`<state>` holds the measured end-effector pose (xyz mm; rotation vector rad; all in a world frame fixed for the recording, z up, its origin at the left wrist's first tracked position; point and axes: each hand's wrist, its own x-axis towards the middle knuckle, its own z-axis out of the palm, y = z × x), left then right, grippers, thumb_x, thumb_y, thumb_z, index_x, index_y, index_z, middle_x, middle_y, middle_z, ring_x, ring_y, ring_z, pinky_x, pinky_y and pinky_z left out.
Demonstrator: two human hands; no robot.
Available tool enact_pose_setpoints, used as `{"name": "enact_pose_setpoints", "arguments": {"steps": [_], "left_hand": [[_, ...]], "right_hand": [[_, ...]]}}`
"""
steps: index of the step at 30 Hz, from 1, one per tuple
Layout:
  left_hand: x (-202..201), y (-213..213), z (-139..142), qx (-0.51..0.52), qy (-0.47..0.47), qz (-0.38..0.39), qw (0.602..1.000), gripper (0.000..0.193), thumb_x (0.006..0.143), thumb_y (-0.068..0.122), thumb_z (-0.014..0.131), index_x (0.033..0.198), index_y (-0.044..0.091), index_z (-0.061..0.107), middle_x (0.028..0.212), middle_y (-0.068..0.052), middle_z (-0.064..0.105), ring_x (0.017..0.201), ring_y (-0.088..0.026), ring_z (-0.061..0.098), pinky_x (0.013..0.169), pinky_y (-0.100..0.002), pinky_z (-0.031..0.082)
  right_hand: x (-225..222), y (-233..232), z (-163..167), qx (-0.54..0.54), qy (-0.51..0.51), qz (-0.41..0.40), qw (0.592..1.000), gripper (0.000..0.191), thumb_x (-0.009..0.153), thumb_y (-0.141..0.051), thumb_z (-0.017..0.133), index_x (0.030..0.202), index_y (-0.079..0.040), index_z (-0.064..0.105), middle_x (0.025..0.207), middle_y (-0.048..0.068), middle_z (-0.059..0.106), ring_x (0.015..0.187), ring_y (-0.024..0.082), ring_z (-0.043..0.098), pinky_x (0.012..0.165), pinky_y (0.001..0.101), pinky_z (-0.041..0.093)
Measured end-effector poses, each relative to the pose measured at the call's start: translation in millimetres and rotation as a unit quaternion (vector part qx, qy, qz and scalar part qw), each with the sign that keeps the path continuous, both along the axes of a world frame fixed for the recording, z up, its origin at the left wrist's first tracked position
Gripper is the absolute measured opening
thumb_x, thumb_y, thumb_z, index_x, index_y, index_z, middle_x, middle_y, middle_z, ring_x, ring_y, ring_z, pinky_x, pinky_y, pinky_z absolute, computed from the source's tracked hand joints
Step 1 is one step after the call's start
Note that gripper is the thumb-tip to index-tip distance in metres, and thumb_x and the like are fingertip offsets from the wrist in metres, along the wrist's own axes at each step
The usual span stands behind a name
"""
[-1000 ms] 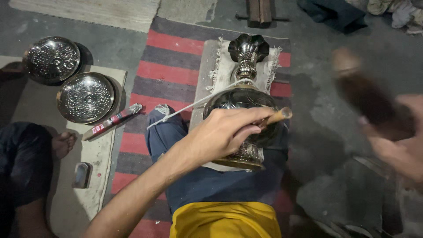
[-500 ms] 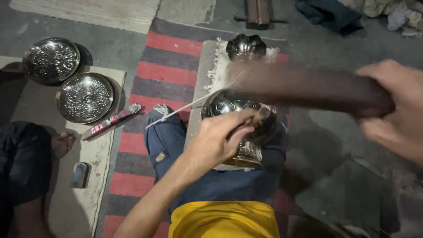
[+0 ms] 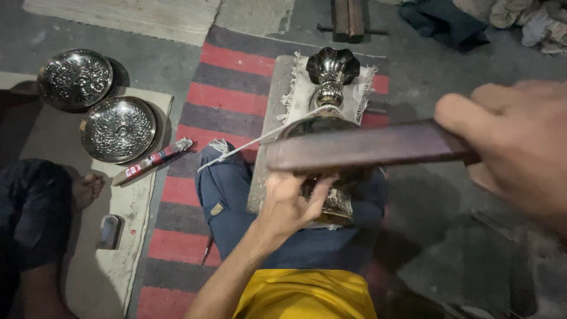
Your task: The person sits on the floor and uses a hammer and chisel to emboss a decorative pattern on a metal vase. They repeatedly strike the chisel against the vase's surface to create indentations.
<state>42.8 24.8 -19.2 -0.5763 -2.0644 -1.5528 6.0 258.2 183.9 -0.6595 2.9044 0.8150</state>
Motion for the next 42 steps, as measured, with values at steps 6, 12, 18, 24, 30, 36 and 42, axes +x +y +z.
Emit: {"name": "enact_pose_setpoints", "arguments": {"steps": [6, 12, 18, 24, 30, 36, 42], "left_hand": [[-8.2, 1.3, 9.8, 0.015, -0.084, -0.093, 0.992, 0.030, 0.090, 0.004, 0.079, 0.118, 0.003, 0.068, 0.106, -0.014, 0.076, 0.095, -0.028, 0.079, 0.082, -0.034, 0.063], [-8.7, -1.5, 15.4, -0.008, -0.031, -0.102, 0.994, 0.038, 0.092, 0.002, 0.077, 0.126, 0.002, 0.061, 0.107, -0.016, 0.075, 0.099, -0.029, 0.077, 0.085, -0.036, 0.062], [-6.4, -1.7, 14.8, -0.025, -0.051, -0.092, 0.994, 0.032, 0.093, 0.003, 0.076, 0.123, 0.005, 0.064, 0.104, -0.014, 0.075, 0.096, -0.027, 0.078, 0.083, -0.035, 0.062], [-12.8, -6.3, 23.8, -0.056, -0.023, -0.144, 0.988, 0.031, 0.094, 0.002, 0.071, 0.124, 0.007, 0.064, 0.106, -0.013, 0.075, 0.097, -0.030, 0.077, 0.084, -0.037, 0.061], [-40.3, -16.2, 45.2, -0.138, 0.028, -0.274, 0.951, 0.046, 0.086, -0.003, 0.068, 0.130, 0.007, 0.061, 0.102, -0.015, 0.072, 0.092, -0.035, 0.073, 0.083, -0.043, 0.059], [-70.6, -3.5, 68.8, -0.277, 0.042, -0.398, 0.873, 0.056, 0.077, 0.000, 0.059, 0.132, 0.009, 0.060, 0.096, -0.015, 0.074, 0.082, -0.035, 0.073, 0.074, -0.047, 0.057], [-85.5, 13.7, 88.3, -0.374, 0.040, -0.479, 0.793, 0.035, 0.087, 0.011, 0.066, 0.120, 0.019, 0.067, 0.081, -0.013, 0.075, 0.082, -0.037, 0.072, 0.069, -0.052, 0.054]], "right_hand": [[-4.4, 21.7, -11.0, -0.145, -0.098, -0.140, 0.974, 0.042, 0.067, -0.030, 0.095, 0.100, -0.021, 0.072, 0.069, 0.001, 0.069, 0.061, 0.012, 0.070, 0.062, 0.0306, 0.053], [-2.0, 51.1, -31.3, -0.243, -0.100, -0.089, 0.961, 0.054, 0.065, -0.016, 0.089, 0.114, -0.016, 0.067, 0.073, 0.001, 0.069, 0.062, 0.012, 0.069, 0.060, 0.0307, 0.054], [2.3, 50.9, -27.4, -0.357, -0.092, 0.043, 0.928, 0.060, 0.052, -0.018, 0.084, 0.109, -0.011, 0.064, 0.089, 0.006, 0.065, 0.075, 0.017, 0.068, 0.068, 0.0356, 0.055], [18.9, 42.3, -41.0, -0.230, -0.030, -0.092, 0.968, 0.047, 0.072, -0.013, 0.083, 0.116, -0.013, 0.068, 0.079, 0.004, 0.067, 0.066, 0.017, 0.069, 0.064, 0.0332, 0.055], [43.4, 73.5, -81.0, -0.413, 0.046, -0.131, 0.900, 0.041, 0.070, -0.011, 0.082, 0.107, -0.002, 0.065, 0.072, 0.007, 0.066, 0.065, 0.020, 0.065, 0.056, 0.0355, 0.053], [90.9, 94.5, -188.7, -0.338, 0.277, -0.159, 0.885, 0.040, 0.094, -0.029, 0.090, 0.098, 0.000, 0.063, 0.081, 0.010, 0.066, 0.071, 0.027, 0.063, 0.073, 0.0377, 0.054], [133.4, 56.2, -261.3, -0.676, 0.290, -0.136, 0.664, 0.033, 0.111, -0.022, 0.078, 0.101, 0.002, 0.058, 0.090, 0.008, 0.063, 0.076, 0.021, 0.062, 0.074, 0.0299, 0.051]]}}
